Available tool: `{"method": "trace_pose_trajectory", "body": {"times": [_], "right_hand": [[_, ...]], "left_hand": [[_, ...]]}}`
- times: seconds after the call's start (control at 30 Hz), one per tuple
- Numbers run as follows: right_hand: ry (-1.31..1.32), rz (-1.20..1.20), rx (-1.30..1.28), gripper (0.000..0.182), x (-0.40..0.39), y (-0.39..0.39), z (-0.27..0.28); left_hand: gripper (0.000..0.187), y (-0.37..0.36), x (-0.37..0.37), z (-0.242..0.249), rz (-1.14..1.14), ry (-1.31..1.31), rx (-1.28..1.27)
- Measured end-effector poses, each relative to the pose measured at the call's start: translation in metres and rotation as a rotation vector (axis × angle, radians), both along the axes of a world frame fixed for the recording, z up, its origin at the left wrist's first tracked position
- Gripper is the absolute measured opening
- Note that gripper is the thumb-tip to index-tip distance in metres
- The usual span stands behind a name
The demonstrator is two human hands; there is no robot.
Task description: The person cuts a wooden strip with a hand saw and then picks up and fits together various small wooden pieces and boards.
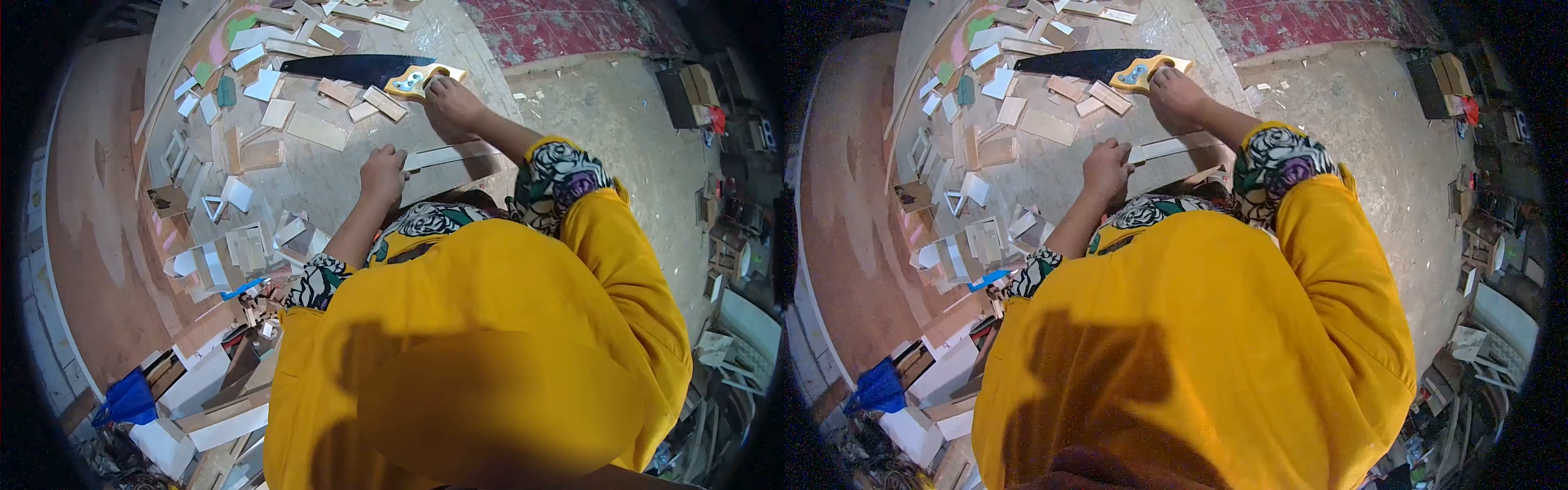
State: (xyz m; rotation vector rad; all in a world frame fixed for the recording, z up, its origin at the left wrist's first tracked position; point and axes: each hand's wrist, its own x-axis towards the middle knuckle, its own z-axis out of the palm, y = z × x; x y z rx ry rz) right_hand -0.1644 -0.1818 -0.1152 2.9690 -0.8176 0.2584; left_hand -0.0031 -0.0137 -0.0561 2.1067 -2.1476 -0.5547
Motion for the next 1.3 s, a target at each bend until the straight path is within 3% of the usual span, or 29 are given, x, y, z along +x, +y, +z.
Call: {"method": "trace_pose_trajectory", "body": {"times": [0.07, 0.13, 0.2, 0.3, 0.33, 0.43, 0.57, 0.67, 0.73, 1.1, 1.3], "right_hand": [[0.053, 0.028, 0.043, 0.026, -0.004, -0.02, 0.001], [0.028, 0.267, 0.144, 0.026, -0.009, -0.029, 0.018], [0.013, 0.288, 0.123, 0.026, -0.009, -0.02, 0.035], [-0.526, 0.018, 0.481, 0.023, -0.008, 0.011, 0.061], [-0.634, 0.002, 0.509, 0.026, -0.011, 0.021, 0.066], [-0.944, -0.284, 0.932, 0.028, -0.031, 0.076, 0.081], [-1.087, -0.623, 0.954, 0.025, -0.072, 0.164, 0.09], [-1.238, -0.763, 1.008, 0.024, -0.086, 0.231, 0.085], [-1.193, -0.827, 0.988, 0.021, -0.091, 0.264, 0.077], [-1.164, -0.703, 0.812, 0.024, -0.084, 0.336, 0.055], [-1.136, -0.698, 0.854, 0.021, -0.086, 0.364, 0.035]], "left_hand": [[0.028, 0.001, 0.0, 0.0, -0.005, -0.018, 0.015], [0.03, 0.003, -0.001, -0.004, -0.009, -0.028, -0.035], [0.031, 0.006, -0.001, -0.008, -0.036, -0.028, -0.084], [0.034, 0.006, 0.003, -0.018, -0.099, -0.036, -0.179], [0.034, 0.007, 0.004, -0.019, -0.139, -0.047, -0.222], [0.033, 0.006, 0.006, -0.019, -0.168, -0.023, -0.209], [0.029, 0.005, 0.01, -0.026, -0.178, -0.002, -0.239], [0.028, 0.003, 0.01, -0.025, -0.188, -0.037, -0.181], [0.027, 0.003, 0.009, -0.023, -0.194, -0.045, -0.218], [0.026, 0.03, -0.004, -0.03, -0.136, -0.034, -0.235], [0.022, 0.039, -0.013, -0.03, -0.175, -0.115, -0.242]]}}
